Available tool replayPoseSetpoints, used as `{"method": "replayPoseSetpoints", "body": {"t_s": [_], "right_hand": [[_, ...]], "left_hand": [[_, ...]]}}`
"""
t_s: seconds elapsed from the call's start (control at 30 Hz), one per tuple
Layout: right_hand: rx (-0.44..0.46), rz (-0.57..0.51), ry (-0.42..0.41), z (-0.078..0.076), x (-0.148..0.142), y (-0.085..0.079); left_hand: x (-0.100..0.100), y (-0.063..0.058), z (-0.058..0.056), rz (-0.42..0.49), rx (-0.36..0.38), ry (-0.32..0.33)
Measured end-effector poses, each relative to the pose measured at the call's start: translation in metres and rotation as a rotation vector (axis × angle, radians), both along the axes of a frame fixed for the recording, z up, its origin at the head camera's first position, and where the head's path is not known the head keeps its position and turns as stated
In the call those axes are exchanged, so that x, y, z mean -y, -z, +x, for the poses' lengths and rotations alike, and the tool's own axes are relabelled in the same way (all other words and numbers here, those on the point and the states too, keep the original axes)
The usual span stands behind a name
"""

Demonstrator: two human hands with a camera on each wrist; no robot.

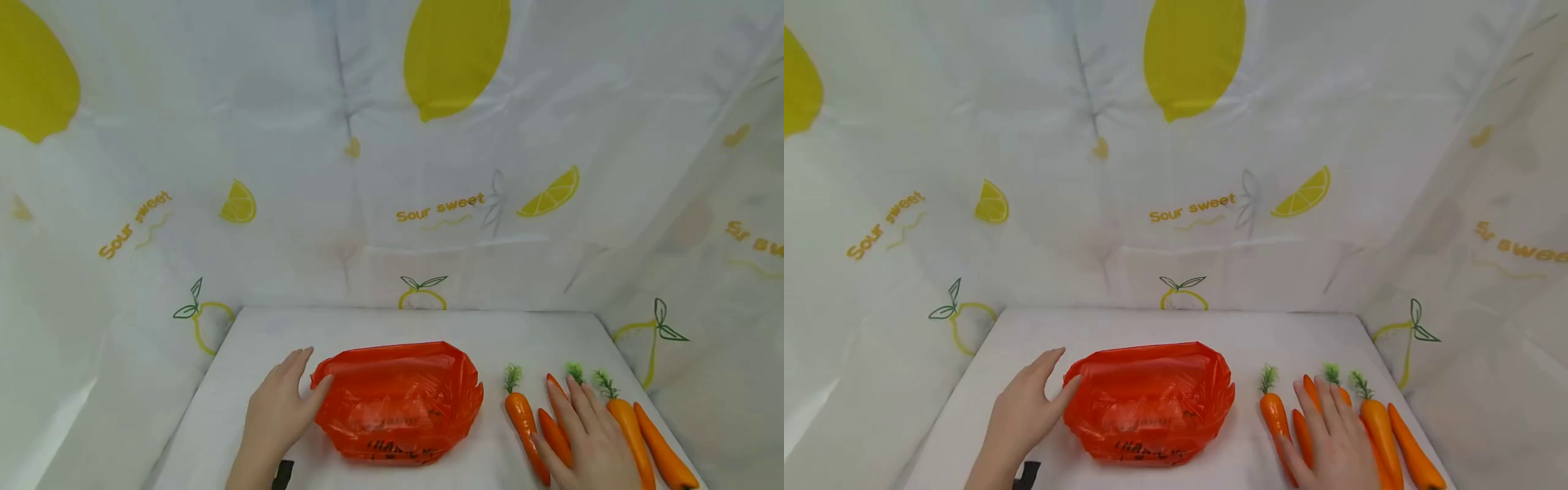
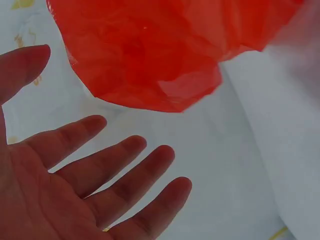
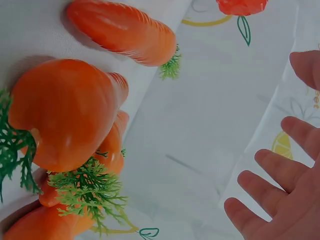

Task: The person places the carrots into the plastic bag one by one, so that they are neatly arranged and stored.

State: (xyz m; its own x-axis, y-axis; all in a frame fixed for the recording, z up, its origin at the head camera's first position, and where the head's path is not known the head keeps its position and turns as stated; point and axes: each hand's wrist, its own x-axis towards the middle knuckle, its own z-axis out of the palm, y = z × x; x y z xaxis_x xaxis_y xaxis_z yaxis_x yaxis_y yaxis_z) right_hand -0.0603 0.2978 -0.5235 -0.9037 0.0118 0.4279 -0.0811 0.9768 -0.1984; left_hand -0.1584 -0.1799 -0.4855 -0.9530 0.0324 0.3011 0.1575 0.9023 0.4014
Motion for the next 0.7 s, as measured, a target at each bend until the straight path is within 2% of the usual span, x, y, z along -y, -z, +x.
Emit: {"method": "replayPoseSetpoints", "body": {"t_s": [0.13, 0.2, 0.3, 0.37, 0.47, 0.57, 0.7], "right_hand": [[-0.011, -0.014, 0.039, 0.006, -0.003, -0.005], [-0.013, -0.009, 0.049, 0.009, -0.002, -0.005], [-0.052, -0.007, 0.041, 0.015, -0.002, -0.005], [-0.067, 0.011, 0.044, 0.018, -0.003, -0.007], [-0.104, 0.018, 0.046, 0.023, -0.007, -0.011], [-0.137, 0.010, 0.056, 0.028, -0.013, -0.015], [-0.165, -0.017, 0.130, 0.037, -0.019, -0.017]], "left_hand": [[-0.021, -0.013, -0.026, -0.024, 0.114, 0.083], [-0.028, -0.016, -0.036, -0.046, 0.176, 0.129], [-0.034, -0.015, -0.043, -0.080, 0.264, 0.178], [-0.035, -0.011, -0.045, -0.091, 0.298, 0.198], [-0.033, -0.006, -0.045, -0.094, 0.280, 0.196], [-0.030, -0.005, -0.047, -0.083, 0.212, 0.173], [-0.031, -0.007, -0.050, -0.054, 0.154, 0.166]]}}
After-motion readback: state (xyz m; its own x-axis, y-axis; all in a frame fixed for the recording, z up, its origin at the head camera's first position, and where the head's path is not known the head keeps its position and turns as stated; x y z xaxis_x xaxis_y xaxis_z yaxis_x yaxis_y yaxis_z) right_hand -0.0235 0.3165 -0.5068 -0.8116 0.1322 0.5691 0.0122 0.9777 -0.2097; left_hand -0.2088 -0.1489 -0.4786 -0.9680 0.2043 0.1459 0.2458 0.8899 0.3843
